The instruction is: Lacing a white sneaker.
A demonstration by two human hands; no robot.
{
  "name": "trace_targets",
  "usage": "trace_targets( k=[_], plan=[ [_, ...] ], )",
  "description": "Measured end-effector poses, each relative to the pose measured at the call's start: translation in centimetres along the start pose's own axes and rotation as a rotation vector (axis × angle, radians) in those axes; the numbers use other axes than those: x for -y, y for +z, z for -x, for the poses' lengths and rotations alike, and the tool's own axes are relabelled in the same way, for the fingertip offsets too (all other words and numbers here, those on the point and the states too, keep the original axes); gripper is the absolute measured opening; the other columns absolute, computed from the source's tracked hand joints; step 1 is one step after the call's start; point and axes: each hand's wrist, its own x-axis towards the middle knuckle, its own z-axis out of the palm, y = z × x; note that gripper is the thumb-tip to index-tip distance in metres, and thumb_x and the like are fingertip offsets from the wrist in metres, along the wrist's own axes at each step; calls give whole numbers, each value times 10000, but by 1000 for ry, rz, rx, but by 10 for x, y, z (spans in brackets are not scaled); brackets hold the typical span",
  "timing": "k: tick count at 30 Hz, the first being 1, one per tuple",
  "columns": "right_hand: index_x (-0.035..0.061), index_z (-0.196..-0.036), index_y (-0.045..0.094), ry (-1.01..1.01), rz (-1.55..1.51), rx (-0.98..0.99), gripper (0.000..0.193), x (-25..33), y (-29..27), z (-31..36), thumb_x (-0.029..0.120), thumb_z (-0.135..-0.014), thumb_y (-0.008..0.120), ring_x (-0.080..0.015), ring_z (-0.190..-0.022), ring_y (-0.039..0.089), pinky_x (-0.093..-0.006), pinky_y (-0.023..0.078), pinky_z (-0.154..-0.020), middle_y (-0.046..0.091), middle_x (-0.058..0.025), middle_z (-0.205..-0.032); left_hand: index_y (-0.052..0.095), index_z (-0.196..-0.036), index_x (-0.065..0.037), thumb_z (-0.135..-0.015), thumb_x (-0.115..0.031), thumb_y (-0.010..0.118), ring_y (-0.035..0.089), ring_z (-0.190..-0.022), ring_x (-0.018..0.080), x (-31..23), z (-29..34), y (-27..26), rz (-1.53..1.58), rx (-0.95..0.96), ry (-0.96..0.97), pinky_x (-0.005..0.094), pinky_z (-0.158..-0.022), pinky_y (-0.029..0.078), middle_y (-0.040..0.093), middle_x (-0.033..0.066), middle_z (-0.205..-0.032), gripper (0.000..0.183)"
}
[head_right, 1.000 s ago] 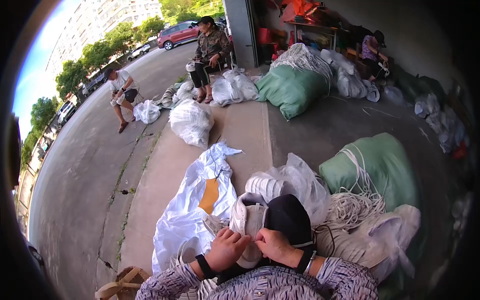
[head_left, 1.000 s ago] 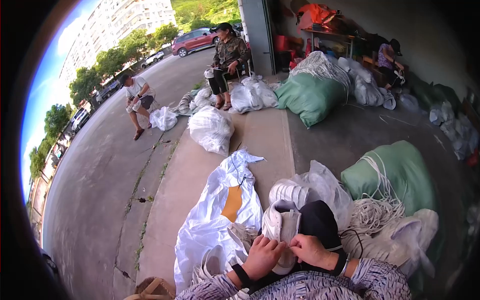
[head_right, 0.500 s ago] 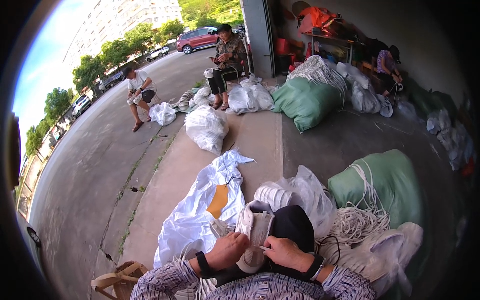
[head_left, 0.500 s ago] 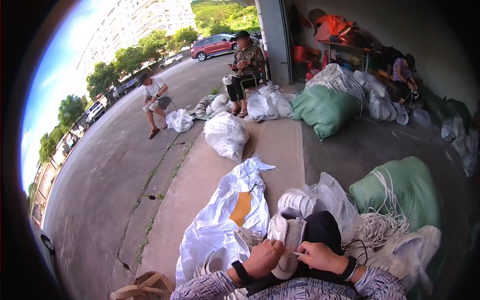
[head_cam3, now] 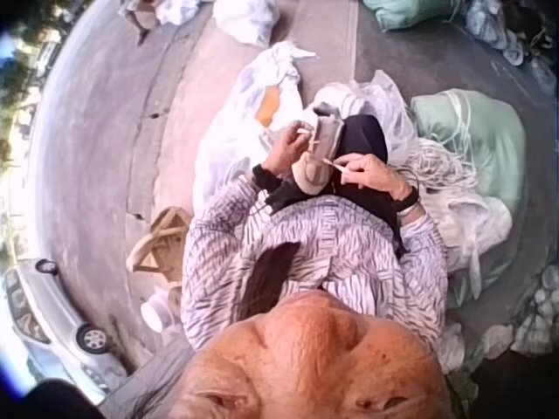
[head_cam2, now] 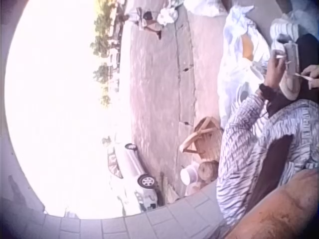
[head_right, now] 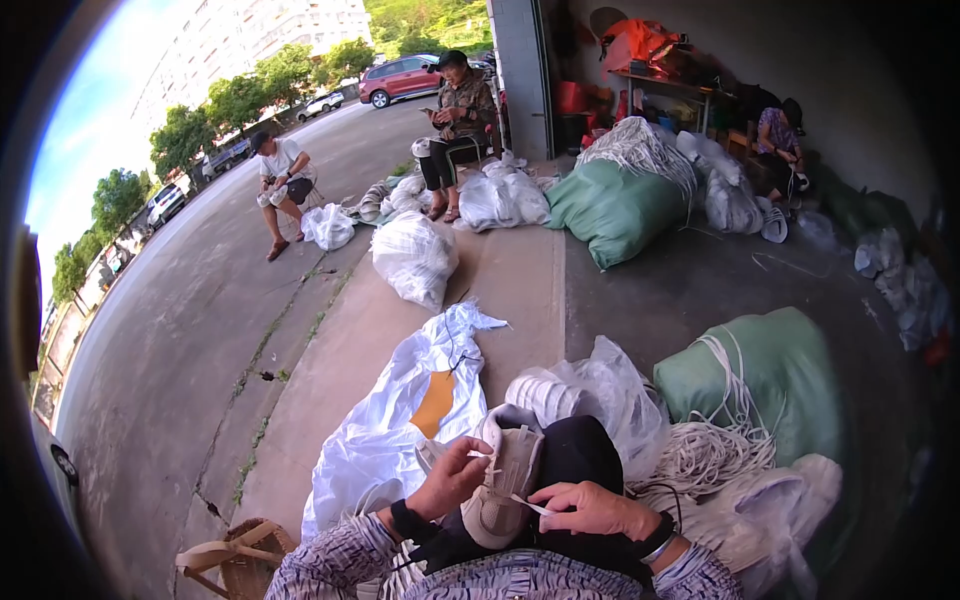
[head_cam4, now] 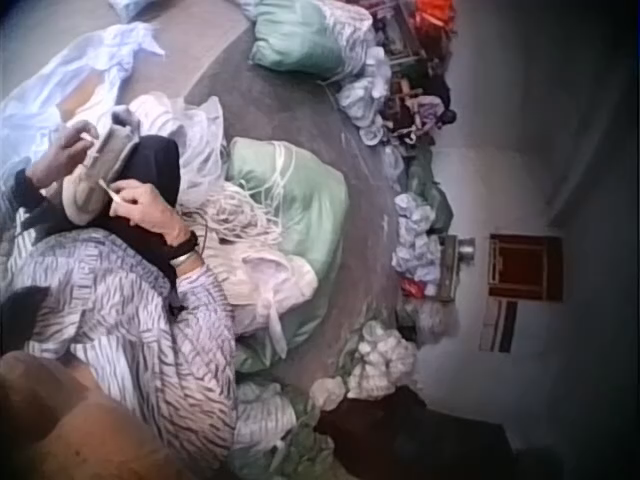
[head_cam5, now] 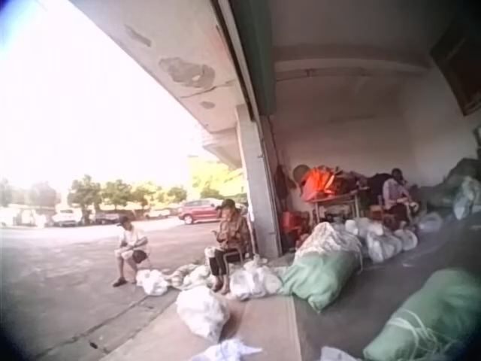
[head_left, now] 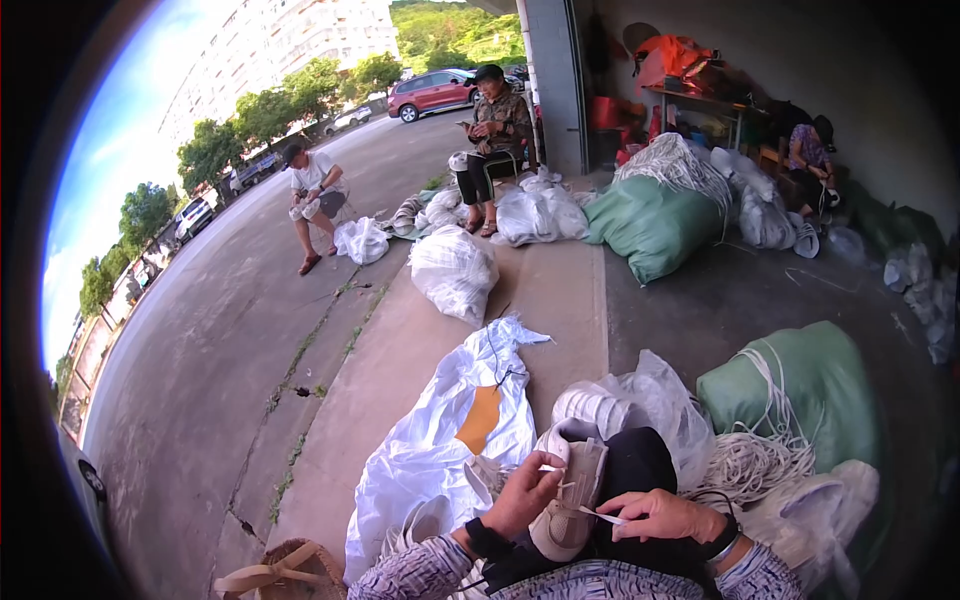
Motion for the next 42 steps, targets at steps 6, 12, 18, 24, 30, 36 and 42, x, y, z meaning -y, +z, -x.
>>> trace_targets(
  k=[6, 12, 18, 24, 30, 36, 42],
  plan=[
    [13, -1013, 616, -760, -1169, -427, 266, -47, -83, 112, 243, -903, 539, -132, -563, 492, -256, 433, -441, 532, -187, -1257, 483, -999, -107, -919, -195, 528, 340, -400, 58, -62, 37, -174, 186, -752, 289, 221, -346, 272, 399, -48, -554, 127],
    [36, -1307, 439, -992, -999, -978, 359, -94, -190, 290, 181, -979, 419, -61, -606, 447, -186, 402, -488, 520, -93, -1281, 588, -924, -167, -824, -235, 559, 310, -323, 139, -128, 193, -447, 273, -1695, 697, 275, -310, 232, 337, -31, -479, 125],
    [54, -1320, 438, -728, -805, -1714, 368, -157, -220, 465, 160, -968, 425, -19, -573, 403, -139, 362, -463, 530, -36, -1267, 594, -948, -117, -871, -285, 521, 510, -492, 180, -146, 422, -566, 54, -2248, -10, 351, -495, 454, 505, 17, -598, 199],
    [113, -1269, 524, -308, -444, -1992, 382, -216, -182, 556, 239, -909, 493, 26, -577, 361, -103, 262, -423, 571, 47, -1197, 569, -1016, -99, -877, -234, 528, 540, -599, 168, -112, 511, -540, 74, -2322, -12, 357, -598, 469, 536, 22, -737, 198],
    [196, -1221, 555, -8, -297, -2098, 418, -244, -150, 584, 309, -822, 605, 1, -592, 345, -164, 242, -418, 588, 86, -1148, 544, -1085, -81, -884, -183, 536, 570, -705, 156, -124, 510, -543, -60, -2245, 106, 362, -701, 484, 566, 28, -876, 225],
    [103, -1286, 472, -189, -529, -2270, 475, -211, -172, 520, 167, -830, 586, -76, -815, 530, -200, 408, -563, 528, -15, -1285, 519, -1153, -64, -890, -132, 543, 600, -812, 145, -118, 343, -517, 95, -1575, 370, 368, -804, 499, 597, 33, -1015, 273],
    [-30, -1123, 500, -117, -521, -1154, 304, -117, -122, 164, 125, -875, 583, -166, -820, 639, -257, 502, -667, 637, -164, -1013, 508, -1170, -32, -879, -16, 539, 590, -770, 95, -30, 66, -267, 83, -467, 100, 292, -708, 505, 623, 44, -998, 293]
  ],
)
